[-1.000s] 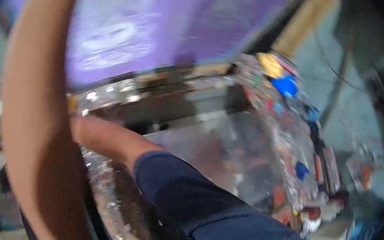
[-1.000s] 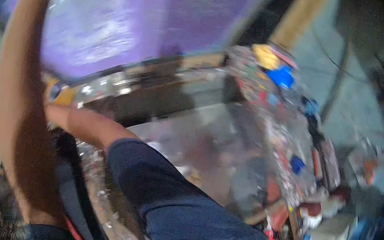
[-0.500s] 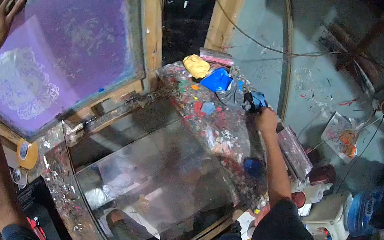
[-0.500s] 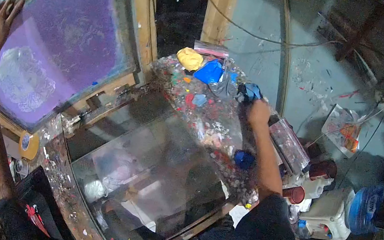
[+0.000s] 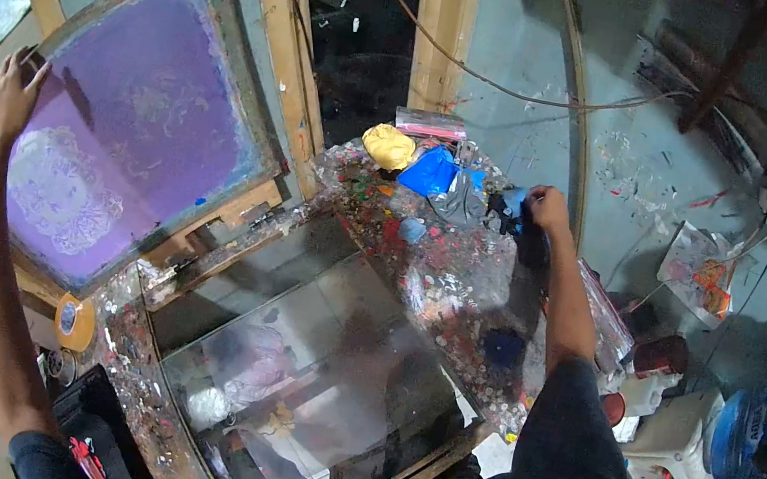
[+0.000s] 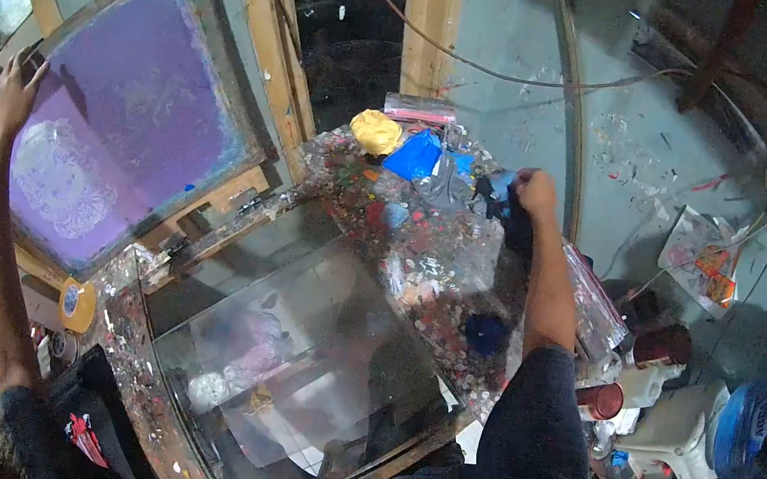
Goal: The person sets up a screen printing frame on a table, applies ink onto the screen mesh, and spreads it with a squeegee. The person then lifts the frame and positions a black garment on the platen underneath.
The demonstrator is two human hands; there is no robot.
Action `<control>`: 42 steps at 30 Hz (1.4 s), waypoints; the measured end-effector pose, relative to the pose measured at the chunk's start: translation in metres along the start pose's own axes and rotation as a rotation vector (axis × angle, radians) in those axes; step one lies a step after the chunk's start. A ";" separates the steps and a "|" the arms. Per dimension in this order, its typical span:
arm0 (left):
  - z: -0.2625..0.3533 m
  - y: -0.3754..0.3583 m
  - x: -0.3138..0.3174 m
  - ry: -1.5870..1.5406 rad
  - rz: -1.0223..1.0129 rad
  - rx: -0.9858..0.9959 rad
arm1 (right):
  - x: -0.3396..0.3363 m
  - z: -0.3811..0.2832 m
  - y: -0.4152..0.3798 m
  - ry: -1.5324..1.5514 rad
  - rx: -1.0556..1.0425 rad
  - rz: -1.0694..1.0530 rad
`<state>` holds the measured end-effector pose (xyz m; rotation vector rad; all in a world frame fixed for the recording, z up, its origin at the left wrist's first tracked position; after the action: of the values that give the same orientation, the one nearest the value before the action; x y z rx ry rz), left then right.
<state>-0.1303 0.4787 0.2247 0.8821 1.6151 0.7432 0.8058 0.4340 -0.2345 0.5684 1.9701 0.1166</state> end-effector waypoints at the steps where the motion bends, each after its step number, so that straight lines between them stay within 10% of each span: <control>1: 0.012 -0.012 -0.019 0.019 0.070 0.030 | -0.013 -0.009 -0.004 0.053 0.122 -0.019; 4: 0.080 -0.074 -0.085 -0.048 0.201 0.146 | -0.036 -0.014 -0.003 0.044 -0.300 0.237; 12: 0.214 -0.392 -0.104 -0.749 -0.540 -0.375 | -0.006 -0.143 -0.081 1.523 0.058 -0.270; 16: 0.253 -0.553 -0.140 -0.710 -0.600 -0.565 | -0.007 -0.305 -0.193 1.330 0.053 -0.413; 19: 0.289 -0.586 -0.184 -0.690 -0.575 -0.507 | 0.051 -0.401 -0.255 0.875 -0.493 -0.422; 23: 0.319 -0.614 -0.196 -0.637 -0.672 -0.400 | 0.118 -0.500 -0.361 0.827 -0.727 -0.774; 25: 0.324 -0.619 -0.197 -0.600 -0.699 -0.391 | 0.150 -0.513 -0.394 0.711 -1.080 -0.705; 39: 0.321 -0.632 -0.196 -0.613 -0.724 -0.400 | 0.115 -0.442 -0.478 0.271 -1.659 -0.896; 42: 0.320 -0.630 -0.198 -0.629 -0.718 -0.418 | 0.110 -0.450 -0.438 0.240 -1.355 -0.696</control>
<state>0.1039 -0.0143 -0.2656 0.1559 1.0323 0.2281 0.2258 0.1698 -0.2606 -1.0185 1.7109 0.9939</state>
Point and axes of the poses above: each hand's wrist, its own y-axis towards the middle knuckle, its own x-axis out of the palm, z = x × y, the point moved 7 cm from there along y, towards the middle knuckle, and after that the axes turned 2 degrees about -y, right-handed, at the moved point
